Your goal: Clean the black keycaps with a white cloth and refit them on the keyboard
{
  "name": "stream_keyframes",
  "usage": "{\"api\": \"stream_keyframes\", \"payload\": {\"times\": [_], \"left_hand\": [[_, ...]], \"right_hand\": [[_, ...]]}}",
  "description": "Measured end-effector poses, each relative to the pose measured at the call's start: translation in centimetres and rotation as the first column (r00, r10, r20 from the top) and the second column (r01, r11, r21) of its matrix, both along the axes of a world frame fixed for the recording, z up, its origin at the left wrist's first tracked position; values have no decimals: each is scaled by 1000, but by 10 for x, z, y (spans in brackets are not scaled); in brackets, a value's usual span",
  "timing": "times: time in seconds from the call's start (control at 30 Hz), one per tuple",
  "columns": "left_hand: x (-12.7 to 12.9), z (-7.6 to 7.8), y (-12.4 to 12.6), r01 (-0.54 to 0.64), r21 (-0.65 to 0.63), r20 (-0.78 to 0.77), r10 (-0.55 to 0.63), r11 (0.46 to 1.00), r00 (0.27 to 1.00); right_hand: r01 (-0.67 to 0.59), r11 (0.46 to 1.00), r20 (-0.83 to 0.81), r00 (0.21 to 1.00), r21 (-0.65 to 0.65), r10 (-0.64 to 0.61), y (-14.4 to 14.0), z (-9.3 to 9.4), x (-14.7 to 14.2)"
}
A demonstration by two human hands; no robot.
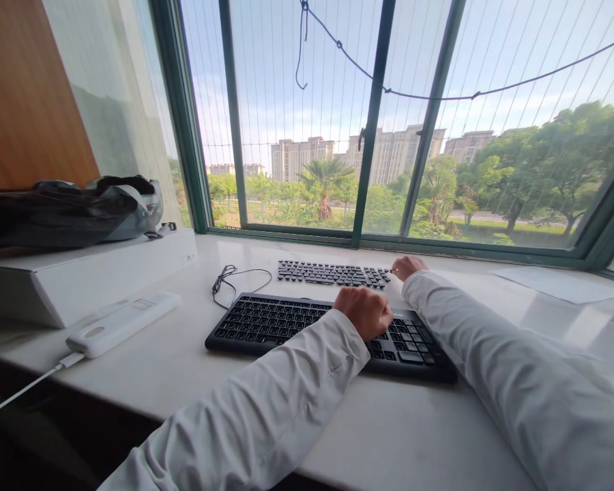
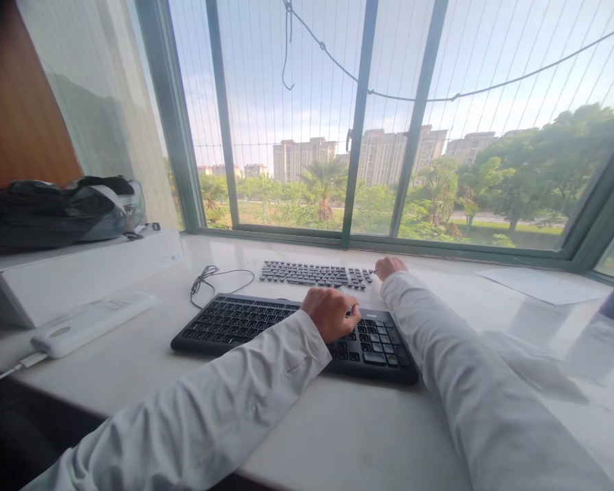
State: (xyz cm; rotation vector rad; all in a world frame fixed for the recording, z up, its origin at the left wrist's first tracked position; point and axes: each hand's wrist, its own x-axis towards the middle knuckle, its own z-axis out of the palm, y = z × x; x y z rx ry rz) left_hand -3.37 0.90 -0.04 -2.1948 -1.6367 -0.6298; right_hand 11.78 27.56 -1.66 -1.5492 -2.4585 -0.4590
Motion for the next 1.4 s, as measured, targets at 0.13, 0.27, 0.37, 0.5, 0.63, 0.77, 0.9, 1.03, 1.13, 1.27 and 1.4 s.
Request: {"api": "stream_keyframes", "payload": {"times": [0.13,0.27,0.37,0.5,0.63,0.77,0.9,1.03,1.13,1.27,1.4], "left_hand": [[0,-1,2,-23,3,13,23,1000,1000],[-3,-1,4,-48,-5,13,48,999,999],[-5,1,3,-38,14,42,38,999,998],[-5,2,1,-7,50,84,3,999,996],[-4,0,0,6,61,88,-11,998,996],[-3,-1,-1,39,55,91,-44,998,995],[-2,-1,-1,65,58,101,-71,996,992],[-1,-1,-1,42,74,116,-50,996,992],[-1,-3,1,16,89,125,-27,996,992],[-1,-6,3,-46,80,158,33,996,987],[-1,-7,4,-65,82,177,49,994,983]], "right_hand": [[19,999,-54,998,26,-18,-12,16,10],[-34,999,-239,970,39,42,-50,36,21],[-220,974,-433,884,-52,177,-97,45,27],[-375,902,-561,803,-214,201,-160,41,29],[-470,847,-650,730,-250,213,-192,27,28],[-522,814,-712,670,-254,208,-196,16,29],[-545,804,-733,644,-240,218,-194,14,31],[-538,808,-725,653,-239,221,-196,15,31],[-470,855,-646,727,-219,233,-197,18,35],[-114,992,-339,936,-55,89,-190,23,51],[246,967,-42,968,-62,-248,-175,20,73]]}}
